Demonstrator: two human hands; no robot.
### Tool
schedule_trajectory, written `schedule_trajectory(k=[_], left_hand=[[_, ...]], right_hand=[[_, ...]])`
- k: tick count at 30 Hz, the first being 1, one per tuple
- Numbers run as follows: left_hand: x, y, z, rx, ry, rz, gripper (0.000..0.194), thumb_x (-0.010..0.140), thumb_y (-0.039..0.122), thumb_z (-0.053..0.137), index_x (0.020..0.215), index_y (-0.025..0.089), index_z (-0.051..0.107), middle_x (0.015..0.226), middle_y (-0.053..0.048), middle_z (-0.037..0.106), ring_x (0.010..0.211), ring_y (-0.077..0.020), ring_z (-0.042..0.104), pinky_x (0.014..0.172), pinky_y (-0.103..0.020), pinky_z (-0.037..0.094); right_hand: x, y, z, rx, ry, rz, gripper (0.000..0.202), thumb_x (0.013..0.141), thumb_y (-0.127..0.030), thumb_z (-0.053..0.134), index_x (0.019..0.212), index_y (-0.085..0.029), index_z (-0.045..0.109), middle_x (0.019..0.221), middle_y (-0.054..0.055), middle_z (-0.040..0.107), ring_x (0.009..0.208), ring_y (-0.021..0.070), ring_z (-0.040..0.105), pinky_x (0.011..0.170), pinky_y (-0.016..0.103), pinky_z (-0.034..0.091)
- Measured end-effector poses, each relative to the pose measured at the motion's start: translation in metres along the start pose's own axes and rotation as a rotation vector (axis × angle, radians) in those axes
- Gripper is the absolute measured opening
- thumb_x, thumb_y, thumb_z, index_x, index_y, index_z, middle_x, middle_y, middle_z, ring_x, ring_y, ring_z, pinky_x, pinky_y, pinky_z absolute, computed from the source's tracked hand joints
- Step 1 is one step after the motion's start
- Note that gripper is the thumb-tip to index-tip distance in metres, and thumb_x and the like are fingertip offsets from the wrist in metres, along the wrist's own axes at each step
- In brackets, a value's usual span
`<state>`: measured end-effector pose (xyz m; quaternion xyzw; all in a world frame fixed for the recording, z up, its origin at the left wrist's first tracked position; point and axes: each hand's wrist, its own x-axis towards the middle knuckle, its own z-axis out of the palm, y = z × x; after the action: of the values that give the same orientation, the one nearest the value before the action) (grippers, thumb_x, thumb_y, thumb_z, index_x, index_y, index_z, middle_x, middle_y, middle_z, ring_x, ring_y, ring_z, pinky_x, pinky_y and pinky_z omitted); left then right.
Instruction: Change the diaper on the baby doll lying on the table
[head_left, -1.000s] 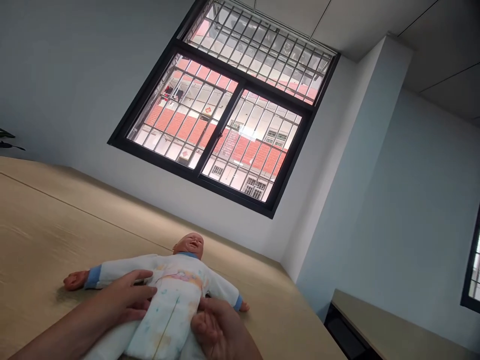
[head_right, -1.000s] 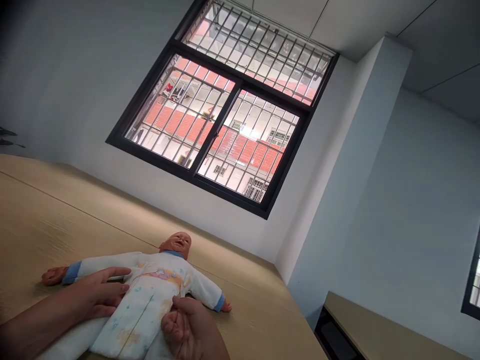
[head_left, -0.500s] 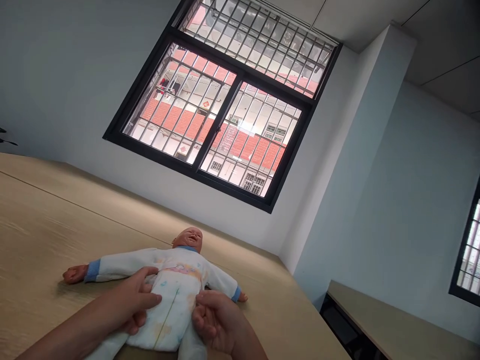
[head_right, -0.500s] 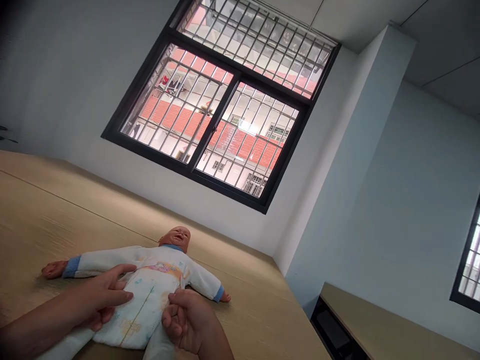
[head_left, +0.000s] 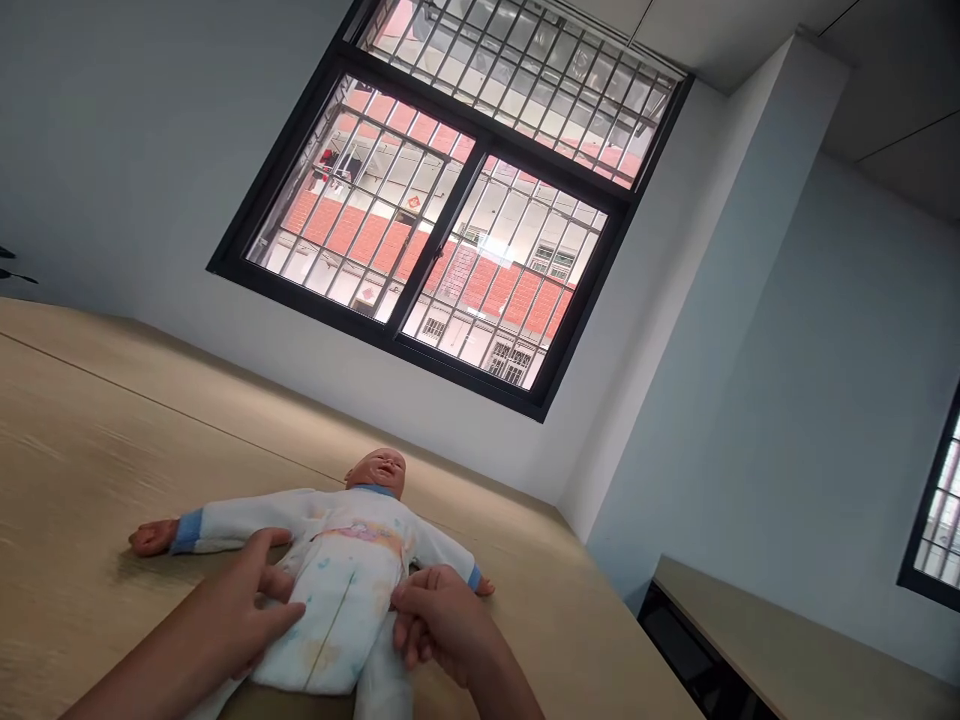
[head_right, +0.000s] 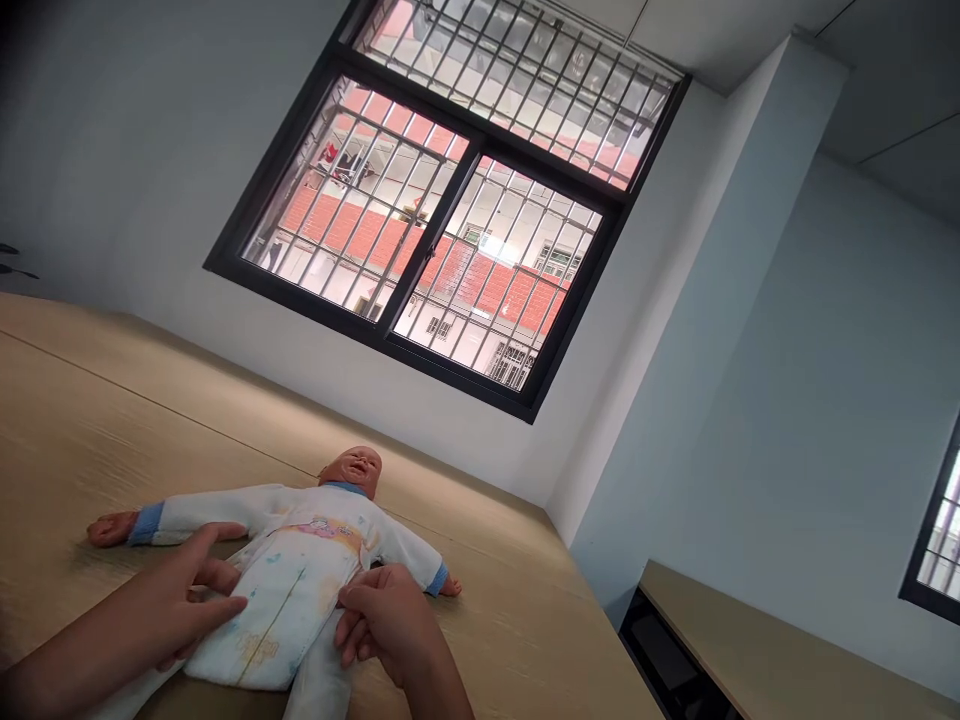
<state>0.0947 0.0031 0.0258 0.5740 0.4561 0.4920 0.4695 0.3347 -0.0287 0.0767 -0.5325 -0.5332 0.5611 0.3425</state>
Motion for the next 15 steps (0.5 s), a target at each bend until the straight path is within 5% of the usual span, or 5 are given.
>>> schedule_trajectory(k=[5, 10, 15], left_hand=[[-0.001, 0.009, 0.003, -0.098, -0.181, 0.002, 0.061, 0.059, 0.023, 0.06, 0.117, 0.022, 0.041, 0.067, 0.005, 0.062, 0.042, -0.012, 0.05, 0.039, -0.022, 0.034], [0.002, 0.014, 0.005, -0.148, -0.155, -0.036, 0.063, 0.06, 0.026, 0.064, 0.119, 0.023, 0.042, 0.095, -0.002, 0.07, 0.041, -0.0089, 0.052, 0.037, -0.021, 0.031], [-0.007, 0.016, -0.006, -0.182, -0.18, 0.001, 0.062, 0.064, 0.037, 0.073, 0.119, 0.021, 0.049, 0.091, -0.004, 0.072, 0.047, -0.0124, 0.058, 0.041, -0.024, 0.044]], right_hand=[[-0.004, 0.001, 0.007, 0.119, -0.191, -0.037, 0.024, 0.067, -0.028, 0.071, 0.075, -0.015, 0.054, 0.053, -0.002, 0.064, 0.031, 0.0054, 0.047, 0.032, 0.019, 0.015], [-0.002, 0.005, 0.003, 0.347, -0.349, -0.018, 0.04, 0.065, -0.029, 0.077, 0.094, -0.011, 0.057, 0.054, -0.003, 0.062, 0.034, 0.0038, 0.046, 0.033, 0.017, 0.017], [0.006, 0.01, -0.006, 0.341, -0.457, -0.076, 0.038, 0.067, -0.034, 0.077, 0.089, -0.016, 0.053, 0.045, -0.008, 0.055, 0.027, 0.0047, 0.032, 0.027, 0.017, 0.019]])
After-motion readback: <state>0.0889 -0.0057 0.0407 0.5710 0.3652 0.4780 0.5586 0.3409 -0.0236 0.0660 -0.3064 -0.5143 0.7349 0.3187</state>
